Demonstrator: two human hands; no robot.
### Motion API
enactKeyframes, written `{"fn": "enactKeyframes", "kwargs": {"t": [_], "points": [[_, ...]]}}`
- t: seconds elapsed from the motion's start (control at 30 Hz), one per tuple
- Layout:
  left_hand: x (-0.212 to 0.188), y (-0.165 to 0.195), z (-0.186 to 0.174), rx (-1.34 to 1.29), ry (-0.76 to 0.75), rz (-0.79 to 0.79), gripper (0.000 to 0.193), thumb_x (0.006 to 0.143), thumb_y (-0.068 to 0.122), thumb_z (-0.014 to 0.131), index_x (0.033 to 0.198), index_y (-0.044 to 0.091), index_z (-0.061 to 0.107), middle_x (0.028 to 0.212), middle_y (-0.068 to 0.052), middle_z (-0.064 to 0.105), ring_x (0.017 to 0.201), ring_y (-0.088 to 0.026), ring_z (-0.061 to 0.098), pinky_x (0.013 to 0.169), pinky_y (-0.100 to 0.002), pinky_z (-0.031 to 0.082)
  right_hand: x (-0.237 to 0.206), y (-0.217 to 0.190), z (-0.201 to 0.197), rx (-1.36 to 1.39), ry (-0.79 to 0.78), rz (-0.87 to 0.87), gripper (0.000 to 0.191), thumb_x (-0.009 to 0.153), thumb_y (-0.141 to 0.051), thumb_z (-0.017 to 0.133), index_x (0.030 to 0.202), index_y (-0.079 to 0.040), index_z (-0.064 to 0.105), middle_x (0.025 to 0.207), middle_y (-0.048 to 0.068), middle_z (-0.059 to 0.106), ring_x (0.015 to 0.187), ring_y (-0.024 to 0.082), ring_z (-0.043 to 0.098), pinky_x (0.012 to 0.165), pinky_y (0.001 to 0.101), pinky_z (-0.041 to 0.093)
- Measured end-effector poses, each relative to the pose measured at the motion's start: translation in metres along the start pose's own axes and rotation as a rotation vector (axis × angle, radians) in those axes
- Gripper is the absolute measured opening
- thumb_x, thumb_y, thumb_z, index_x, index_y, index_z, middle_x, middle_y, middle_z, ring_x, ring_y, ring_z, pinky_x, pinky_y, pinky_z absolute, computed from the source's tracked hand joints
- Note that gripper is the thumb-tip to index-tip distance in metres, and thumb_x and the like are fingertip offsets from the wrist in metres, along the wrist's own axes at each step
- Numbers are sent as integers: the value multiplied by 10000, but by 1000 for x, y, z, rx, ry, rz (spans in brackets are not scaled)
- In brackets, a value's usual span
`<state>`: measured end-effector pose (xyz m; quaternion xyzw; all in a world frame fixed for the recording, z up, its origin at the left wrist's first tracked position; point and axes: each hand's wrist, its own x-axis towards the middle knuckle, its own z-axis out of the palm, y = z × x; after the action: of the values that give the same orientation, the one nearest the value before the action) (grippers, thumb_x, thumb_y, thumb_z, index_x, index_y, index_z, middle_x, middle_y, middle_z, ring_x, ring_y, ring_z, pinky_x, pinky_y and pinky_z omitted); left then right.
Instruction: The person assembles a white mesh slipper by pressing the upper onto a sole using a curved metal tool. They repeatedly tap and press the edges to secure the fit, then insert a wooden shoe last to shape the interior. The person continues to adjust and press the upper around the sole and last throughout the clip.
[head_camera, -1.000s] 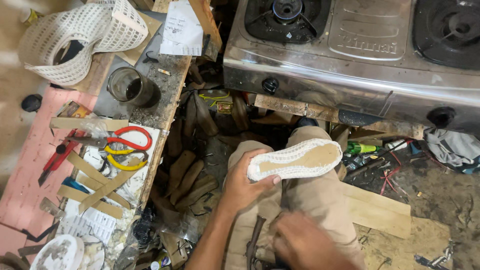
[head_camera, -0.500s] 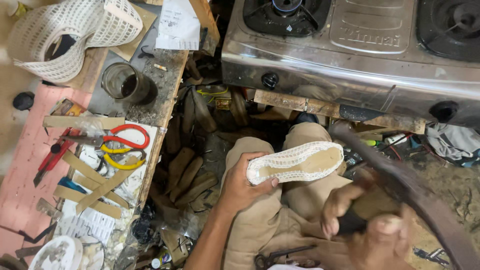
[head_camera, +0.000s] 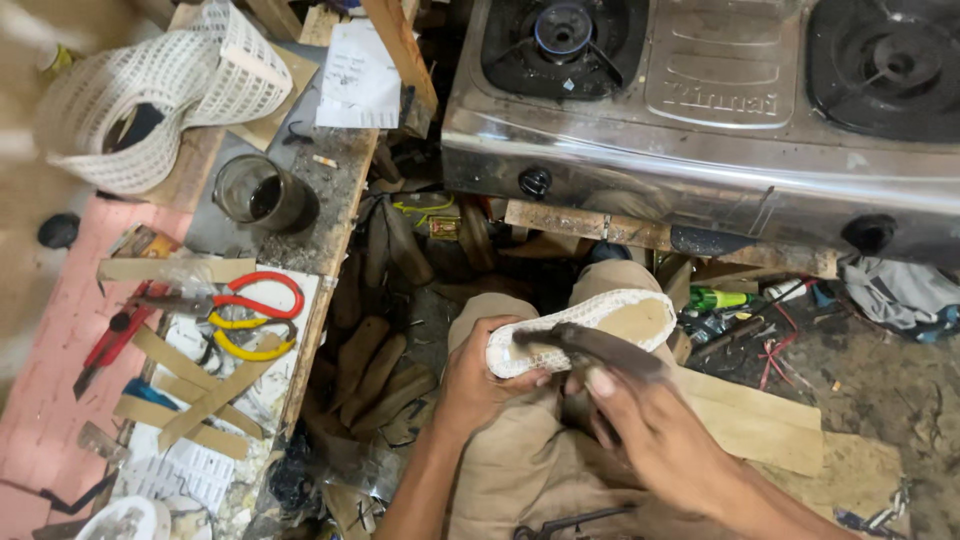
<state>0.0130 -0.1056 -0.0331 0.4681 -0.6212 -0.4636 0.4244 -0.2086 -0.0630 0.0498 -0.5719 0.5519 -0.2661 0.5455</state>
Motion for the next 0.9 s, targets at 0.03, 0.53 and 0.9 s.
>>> {"fn": "enactKeyframes", "kwargs": {"t": [0.03,0.53,0.9], "points": [[1,-1,0,-28,-10,-20,677,733,177,938,1280,34,565,1144,-104,741,1036,-173,719,894,-322,591,-2,-1,-3,88,46,-103,436,1039,-394,373,1009,-58,648,678,101,575,621,200,539,579,366,469],[3,18,-7,97,-27,-100,654,697,237,941,1238,59,620,1108,-136,758,1010,-228,724,870,-345,576,1,24,-1,-138,-19,142,495,1048,-387,410,837,-16,659,556,107,567,541,222,561,588,379,487],[13,81,50,1145,-211,218,1009,535,327,879,1450,146,495,1359,-133,621,1234,-356,614,928,-497,482,-35,29,-35,338,83,542,581,1018,-547,349,849,-53,604,501,50,512,410,208,490,418,353,429]]}}
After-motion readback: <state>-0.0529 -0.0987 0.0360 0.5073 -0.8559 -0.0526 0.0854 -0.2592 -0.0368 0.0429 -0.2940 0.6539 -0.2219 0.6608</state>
